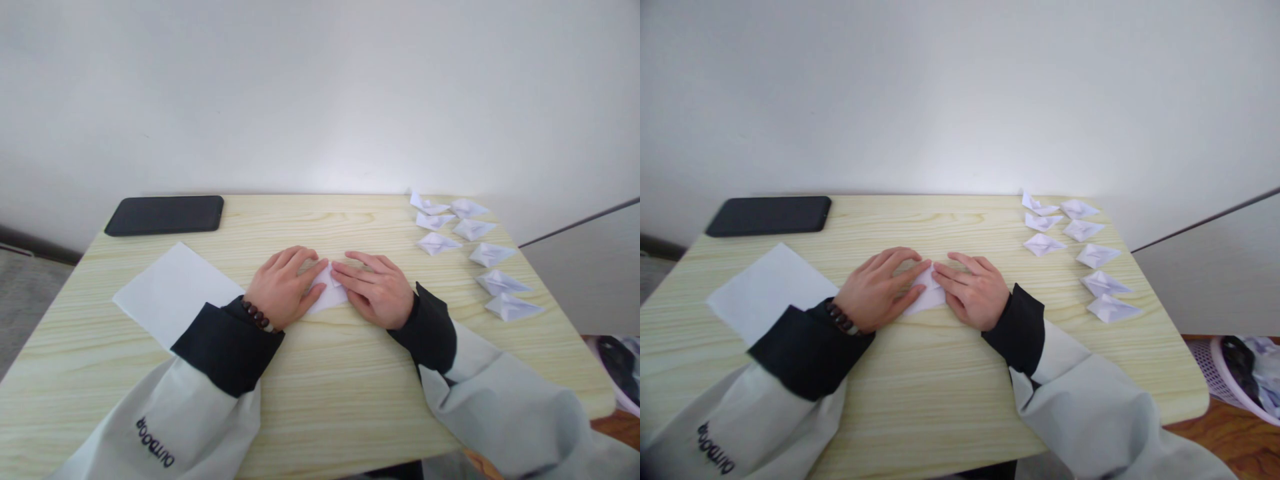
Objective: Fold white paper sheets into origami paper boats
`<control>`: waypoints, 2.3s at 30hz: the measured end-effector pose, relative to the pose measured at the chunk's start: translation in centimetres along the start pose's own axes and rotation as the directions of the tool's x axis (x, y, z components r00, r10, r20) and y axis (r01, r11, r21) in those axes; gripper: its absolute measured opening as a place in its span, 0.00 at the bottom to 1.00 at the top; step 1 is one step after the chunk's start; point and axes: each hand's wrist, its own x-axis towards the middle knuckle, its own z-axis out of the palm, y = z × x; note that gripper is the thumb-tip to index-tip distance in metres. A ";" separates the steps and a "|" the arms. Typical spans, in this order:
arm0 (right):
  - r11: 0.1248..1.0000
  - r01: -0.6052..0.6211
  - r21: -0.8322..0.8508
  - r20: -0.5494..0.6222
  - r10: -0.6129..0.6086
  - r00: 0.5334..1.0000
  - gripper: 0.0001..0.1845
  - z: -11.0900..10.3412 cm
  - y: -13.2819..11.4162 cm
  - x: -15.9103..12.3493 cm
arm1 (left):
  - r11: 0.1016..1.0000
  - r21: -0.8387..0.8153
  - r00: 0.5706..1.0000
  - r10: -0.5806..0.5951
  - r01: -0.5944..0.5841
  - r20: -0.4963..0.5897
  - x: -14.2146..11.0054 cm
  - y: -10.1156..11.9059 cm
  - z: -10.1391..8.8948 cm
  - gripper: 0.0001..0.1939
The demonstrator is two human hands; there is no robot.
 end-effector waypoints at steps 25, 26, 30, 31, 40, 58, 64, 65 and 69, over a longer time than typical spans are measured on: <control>0.999 -0.038 -0.025 -0.020 0.037 0.999 0.18 -0.8 -0.2 -1.4 | 1.000 0.021 1.000 -0.008 0.008 0.006 0.2 0.4 -0.3 0.18; 0.998 -0.053 -0.021 -0.029 0.052 0.998 0.18 -0.9 -0.3 -1.4 | 1.000 0.018 1.000 -0.007 0.007 0.007 0.2 0.4 -0.4 0.18; 0.993 -0.119 -0.017 -0.031 0.119 0.992 0.20 -0.9 -0.6 -0.7 | 1.000 0.007 1.000 0.002 -0.002 0.013 0.2 0.4 -0.4 0.18; 0.992 -0.127 -0.024 -0.011 0.127 0.992 0.20 -0.9 -0.7 -0.5 | 1.000 0.009 1.000 0.003 -0.003 0.016 0.3 0.5 -0.4 0.18; 0.985 -0.154 -0.081 -0.064 0.149 0.987 0.12 -1.0 -0.5 -1.1 | 0.999 0.039 0.999 -0.036 0.035 0.011 0.3 0.7 -0.5 0.17; 0.893 -0.393 0.220 -0.072 0.417 0.906 0.09 0.8 -0.2 1.1 | 0.978 -0.139 0.980 -0.170 0.155 -0.101 0.9 0.1 0.9 0.12; 0.842 -0.424 0.333 -0.033 0.460 0.888 0.05 0.6 -0.4 1.6 | 0.859 -0.444 0.957 -0.289 0.254 -0.013 1.5 -0.4 0.6 0.08; 0.840 -0.425 0.337 -0.028 0.460 0.887 0.05 0.5 -0.5 1.7 | 0.829 -0.482 0.948 -0.319 0.284 0.008 1.5 -0.3 0.5 0.08; 0.836 -0.413 0.360 -0.038 0.456 0.889 0.07 0.8 -1.0 2.3 | 0.638 -0.664 0.892 -0.440 0.391 0.103 1.4 -0.2 0.3 0.14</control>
